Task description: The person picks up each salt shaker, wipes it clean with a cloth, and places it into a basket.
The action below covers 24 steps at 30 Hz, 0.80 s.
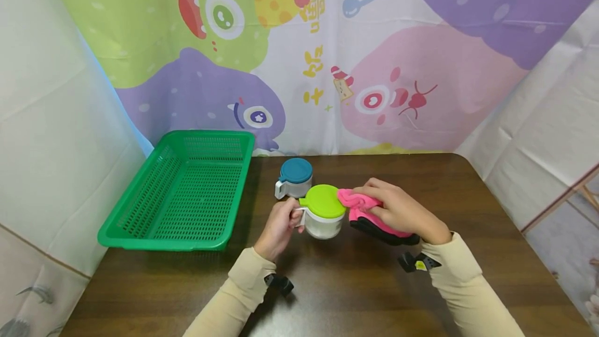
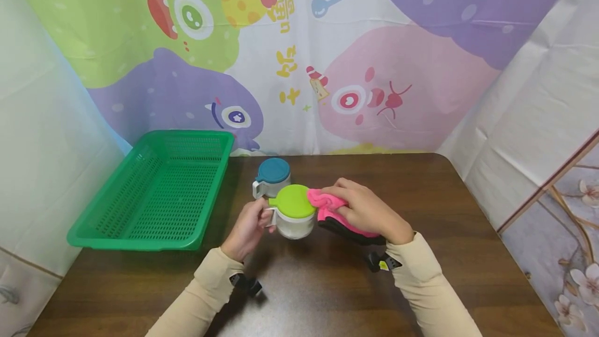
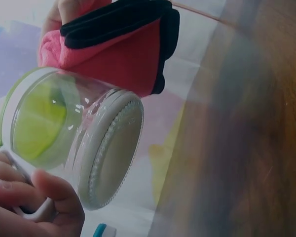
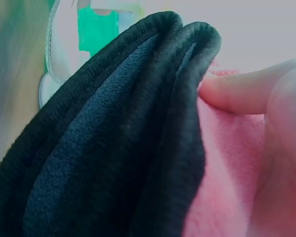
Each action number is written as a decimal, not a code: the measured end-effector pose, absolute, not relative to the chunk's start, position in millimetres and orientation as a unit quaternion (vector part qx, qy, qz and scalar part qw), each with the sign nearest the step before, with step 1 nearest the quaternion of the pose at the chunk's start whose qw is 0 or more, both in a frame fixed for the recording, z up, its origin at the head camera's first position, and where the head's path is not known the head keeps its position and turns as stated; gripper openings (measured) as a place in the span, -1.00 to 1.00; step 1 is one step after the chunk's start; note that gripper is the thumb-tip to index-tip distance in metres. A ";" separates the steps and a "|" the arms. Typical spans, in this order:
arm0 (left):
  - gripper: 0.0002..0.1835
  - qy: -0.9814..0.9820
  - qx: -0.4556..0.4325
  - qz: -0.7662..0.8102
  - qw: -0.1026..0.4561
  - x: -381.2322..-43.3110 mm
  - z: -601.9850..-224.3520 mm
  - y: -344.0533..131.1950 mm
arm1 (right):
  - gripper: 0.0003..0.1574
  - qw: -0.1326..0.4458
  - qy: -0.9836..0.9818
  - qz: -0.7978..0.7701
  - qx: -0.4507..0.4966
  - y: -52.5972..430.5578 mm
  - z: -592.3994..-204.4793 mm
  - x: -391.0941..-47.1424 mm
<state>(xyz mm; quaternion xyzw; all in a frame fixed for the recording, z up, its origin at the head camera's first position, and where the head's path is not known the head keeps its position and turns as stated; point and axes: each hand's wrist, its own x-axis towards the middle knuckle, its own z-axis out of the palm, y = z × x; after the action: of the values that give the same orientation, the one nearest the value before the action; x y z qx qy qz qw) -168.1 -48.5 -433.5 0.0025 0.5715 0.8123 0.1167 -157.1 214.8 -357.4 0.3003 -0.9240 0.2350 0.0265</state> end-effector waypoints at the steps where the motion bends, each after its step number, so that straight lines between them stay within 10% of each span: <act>1: -0.66 0.574 0.007 0.810 0.118 -167.9 -433.0 -49.1 | -0.43 0.026 -0.924 0.237 0.300 215.2 -357.8 -156.1; 24: -0.64 0.593 0.084 0.787 0.147 -167.5 -428.0 -58.8 | -0.44 0.049 -0.916 0.250 0.309 217.9 -354.9 -146.8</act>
<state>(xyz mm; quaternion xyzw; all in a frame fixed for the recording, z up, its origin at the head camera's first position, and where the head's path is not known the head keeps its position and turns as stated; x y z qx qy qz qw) -167.5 -58.8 -428.0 0.0836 0.5929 0.7873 0.1469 -146.8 217.9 -354.9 0.3087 -0.9165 0.2498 0.0486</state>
